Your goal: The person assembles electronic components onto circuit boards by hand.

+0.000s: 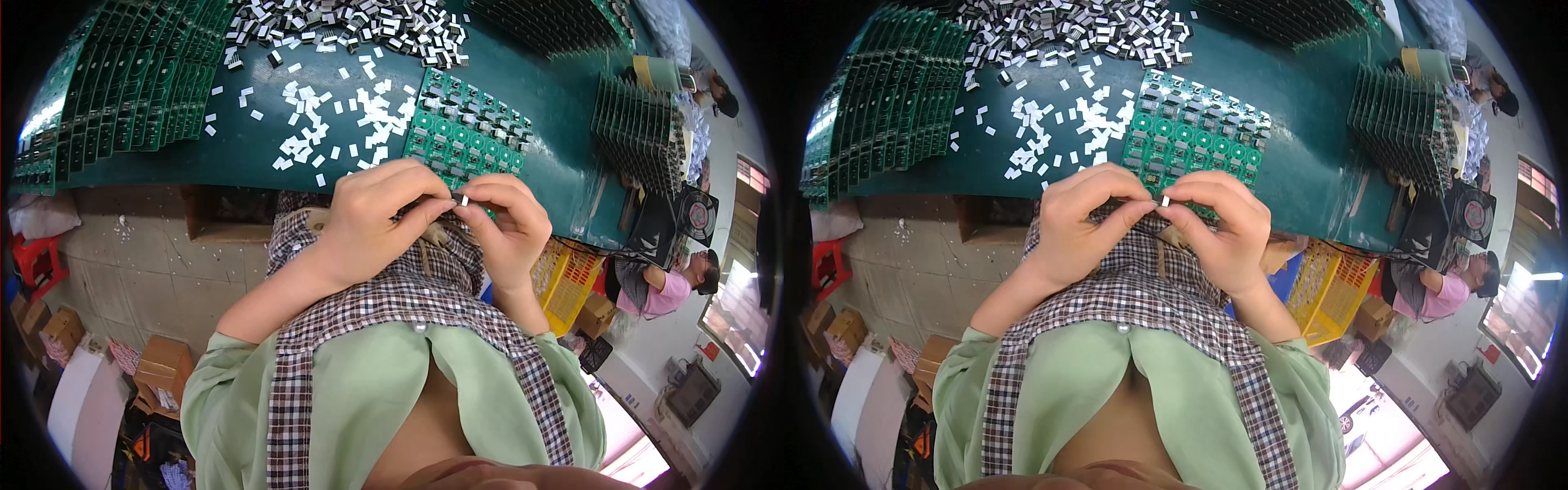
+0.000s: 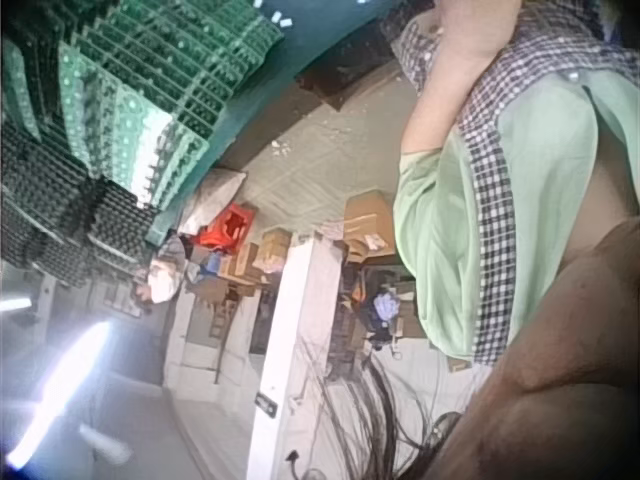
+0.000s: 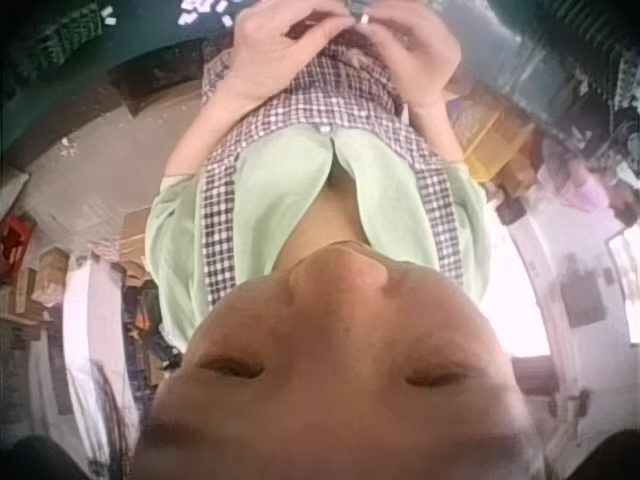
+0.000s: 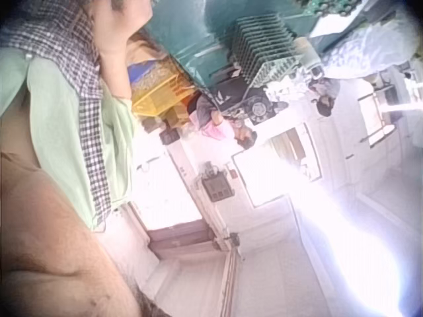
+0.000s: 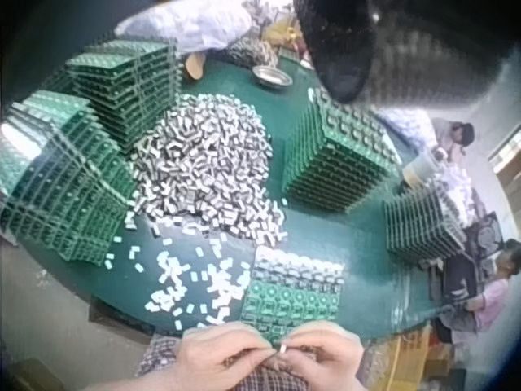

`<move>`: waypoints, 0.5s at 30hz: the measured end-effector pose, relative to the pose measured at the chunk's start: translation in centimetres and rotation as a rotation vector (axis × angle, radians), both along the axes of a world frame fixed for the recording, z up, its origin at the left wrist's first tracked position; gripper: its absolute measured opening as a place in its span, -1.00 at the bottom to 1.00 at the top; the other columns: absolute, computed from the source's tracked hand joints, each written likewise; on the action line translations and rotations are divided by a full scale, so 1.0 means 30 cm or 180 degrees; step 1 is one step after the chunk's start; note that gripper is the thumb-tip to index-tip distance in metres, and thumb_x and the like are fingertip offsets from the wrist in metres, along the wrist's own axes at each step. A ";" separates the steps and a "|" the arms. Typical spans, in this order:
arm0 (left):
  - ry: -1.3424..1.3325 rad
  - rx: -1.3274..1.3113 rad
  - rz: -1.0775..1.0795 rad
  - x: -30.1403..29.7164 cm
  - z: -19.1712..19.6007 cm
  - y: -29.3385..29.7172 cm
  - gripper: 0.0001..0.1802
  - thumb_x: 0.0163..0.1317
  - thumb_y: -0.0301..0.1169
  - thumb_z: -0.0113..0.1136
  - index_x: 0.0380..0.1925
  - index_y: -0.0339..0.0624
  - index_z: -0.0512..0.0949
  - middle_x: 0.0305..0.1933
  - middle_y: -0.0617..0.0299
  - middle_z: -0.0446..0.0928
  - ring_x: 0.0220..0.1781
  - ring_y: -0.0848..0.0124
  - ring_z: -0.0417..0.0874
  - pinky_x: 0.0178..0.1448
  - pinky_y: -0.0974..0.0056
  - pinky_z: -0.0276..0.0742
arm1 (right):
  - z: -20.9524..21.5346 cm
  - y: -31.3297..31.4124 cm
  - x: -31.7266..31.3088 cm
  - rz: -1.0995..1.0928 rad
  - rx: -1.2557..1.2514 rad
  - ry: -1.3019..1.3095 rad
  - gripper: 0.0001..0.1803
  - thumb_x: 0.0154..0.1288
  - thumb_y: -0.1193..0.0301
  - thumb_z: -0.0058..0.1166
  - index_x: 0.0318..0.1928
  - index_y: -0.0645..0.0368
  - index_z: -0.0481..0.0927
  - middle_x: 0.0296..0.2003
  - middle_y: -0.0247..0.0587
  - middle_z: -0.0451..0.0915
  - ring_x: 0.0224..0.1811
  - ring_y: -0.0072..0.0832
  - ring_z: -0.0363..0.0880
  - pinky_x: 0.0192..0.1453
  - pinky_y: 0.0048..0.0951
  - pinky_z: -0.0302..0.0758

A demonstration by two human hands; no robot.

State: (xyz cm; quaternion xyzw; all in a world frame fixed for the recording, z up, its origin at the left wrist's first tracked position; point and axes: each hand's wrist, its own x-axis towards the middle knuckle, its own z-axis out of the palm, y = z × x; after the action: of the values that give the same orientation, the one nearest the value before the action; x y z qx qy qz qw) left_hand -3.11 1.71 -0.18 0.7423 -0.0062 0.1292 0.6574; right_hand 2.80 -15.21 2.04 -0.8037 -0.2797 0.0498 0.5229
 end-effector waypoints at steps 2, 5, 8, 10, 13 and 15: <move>-0.0459 0.0773 0.0396 0.024 0.008 0.043 -0.85 0.05 -0.54 0.24 -0.33 -0.25 0.58 -0.40 0.14 0.58 -0.42 0.20 0.61 -0.38 0.26 0.50 | 0.002 -0.003 0.016 -0.0113 0.0031 0.0110 -0.78 -0.07 0.64 0.29 -0.32 0.26 0.63 -0.36 -0.16 0.62 -0.33 -0.39 0.60 -0.26 -0.49 0.53; -0.0129 0.1837 0.1582 0.093 -0.008 0.193 -0.84 0.10 -0.54 0.16 -0.27 -0.26 0.57 -0.29 0.11 0.55 -0.22 0.14 0.57 -0.15 0.18 0.48 | 0.004 -0.011 0.049 -0.0014 -0.0842 -0.0948 -0.82 -0.03 0.64 0.26 -0.34 0.25 0.61 -0.38 -0.19 0.60 -0.36 -0.38 0.60 -0.30 -0.48 0.52; -0.0002 0.2769 0.1867 0.125 -0.046 0.280 -0.82 0.14 -0.54 0.13 -0.22 -0.28 0.55 -0.20 0.11 0.53 -0.18 0.18 0.55 -0.08 0.20 0.45 | -0.008 -0.012 0.037 0.0107 -0.1077 -0.0993 -0.84 -0.04 0.63 0.25 -0.38 0.23 0.61 -0.38 -0.20 0.59 -0.37 -0.34 0.60 -0.32 -0.46 0.53; 0.0037 0.3099 0.1752 0.122 -0.057 0.296 -0.80 0.16 -0.54 0.11 -0.19 -0.29 0.54 -0.16 0.13 0.52 -0.20 0.22 0.55 -0.08 0.25 0.45 | -0.020 -0.014 0.038 0.0149 -0.1188 -0.1159 -0.84 -0.06 0.61 0.25 -0.39 0.20 0.61 -0.39 -0.24 0.58 -0.39 -0.33 0.60 -0.35 -0.44 0.53; 0.0082 0.2902 0.1605 0.116 -0.065 0.298 -0.80 0.15 -0.55 0.11 -0.19 -0.28 0.54 -0.19 0.16 0.53 -0.21 0.24 0.56 -0.09 0.26 0.45 | -0.025 -0.014 0.034 0.0238 -0.1297 -0.1258 -0.83 -0.08 0.60 0.25 -0.39 0.18 0.61 -0.40 -0.27 0.58 -0.40 -0.36 0.60 -0.36 -0.43 0.53; 0.0145 0.2597 0.1704 0.115 -0.071 0.295 -0.81 0.13 -0.56 0.15 -0.22 -0.27 0.55 -0.22 0.16 0.54 -0.20 0.29 0.58 -0.10 0.29 0.46 | -0.028 -0.015 0.035 0.0268 -0.1349 -0.1379 -0.83 -0.08 0.60 0.25 -0.39 0.18 0.61 -0.42 -0.28 0.57 -0.42 -0.37 0.59 -0.38 -0.44 0.52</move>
State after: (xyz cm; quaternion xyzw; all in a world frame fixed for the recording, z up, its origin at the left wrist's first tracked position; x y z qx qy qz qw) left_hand 0.35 10.57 -2.32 0.9176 0.1492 0.2646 0.2566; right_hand 3.85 -15.67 1.20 -0.8744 -0.4012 -0.0439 0.2693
